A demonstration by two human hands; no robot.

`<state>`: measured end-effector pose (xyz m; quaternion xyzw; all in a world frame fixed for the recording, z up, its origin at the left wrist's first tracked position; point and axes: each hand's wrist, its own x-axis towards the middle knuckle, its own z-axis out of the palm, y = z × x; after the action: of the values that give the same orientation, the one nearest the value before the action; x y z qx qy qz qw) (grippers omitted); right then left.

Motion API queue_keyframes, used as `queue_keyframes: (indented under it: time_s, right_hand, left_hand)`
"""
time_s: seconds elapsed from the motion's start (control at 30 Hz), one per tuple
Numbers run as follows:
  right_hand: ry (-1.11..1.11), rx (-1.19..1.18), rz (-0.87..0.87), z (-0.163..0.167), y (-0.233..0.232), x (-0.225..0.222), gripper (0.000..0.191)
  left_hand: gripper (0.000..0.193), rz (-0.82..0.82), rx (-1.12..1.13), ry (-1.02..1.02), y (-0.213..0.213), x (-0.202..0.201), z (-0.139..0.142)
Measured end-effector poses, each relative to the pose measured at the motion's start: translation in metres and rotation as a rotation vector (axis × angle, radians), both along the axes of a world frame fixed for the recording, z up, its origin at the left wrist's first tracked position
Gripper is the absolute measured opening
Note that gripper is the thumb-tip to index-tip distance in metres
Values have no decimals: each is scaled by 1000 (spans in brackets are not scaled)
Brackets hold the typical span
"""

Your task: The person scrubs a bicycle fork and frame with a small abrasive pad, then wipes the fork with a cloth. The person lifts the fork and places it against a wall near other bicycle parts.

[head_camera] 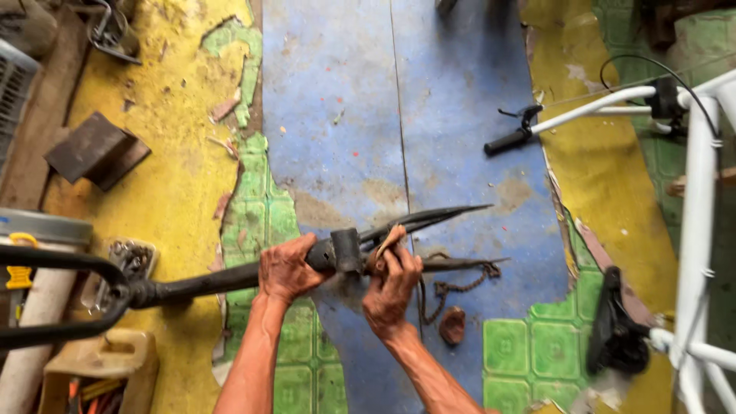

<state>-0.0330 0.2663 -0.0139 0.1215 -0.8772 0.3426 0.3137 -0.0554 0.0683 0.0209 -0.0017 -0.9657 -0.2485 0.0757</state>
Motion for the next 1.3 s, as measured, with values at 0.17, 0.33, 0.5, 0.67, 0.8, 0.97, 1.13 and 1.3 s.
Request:
queue_keyframes:
  time_s: [0.17, 0.33, 0.5, 0.67, 0.8, 0.97, 1.13, 1.3]
  right_hand:
    - [55, -13, 255, 11, 39, -15, 42]
    - [-79, -142, 167, 22, 41, 43, 35]
    - [-436, -122, 288, -4, 79, 90, 28]
    - [-724, 369, 5, -41, 186, 68, 65]
    - [-674, 498, 164, -60, 203, 58, 61]
    - [-1004, 42, -82, -34, 181, 85, 31]
    - [-40, 23, 137, 31, 135, 57, 34]
    - [-6, 232, 224, 28, 66, 15, 41]
  left_hand:
    - [43, 5, 23, -14, -1, 0, -5]
    - [48, -35, -15, 36, -3, -2, -4]
    - [54, -2, -13, -28, -3, 2, -8]
    - [45, -23, 32, 13, -2, 16, -7]
    - [43, -13, 2, 34, 0, 14, -4]
    - [44, -16, -1, -30, 0, 18, -5]
    - [45, -22, -4, -33, 0, 14, -4]
    - [48, -7, -2, -60, 1, 13, -1]
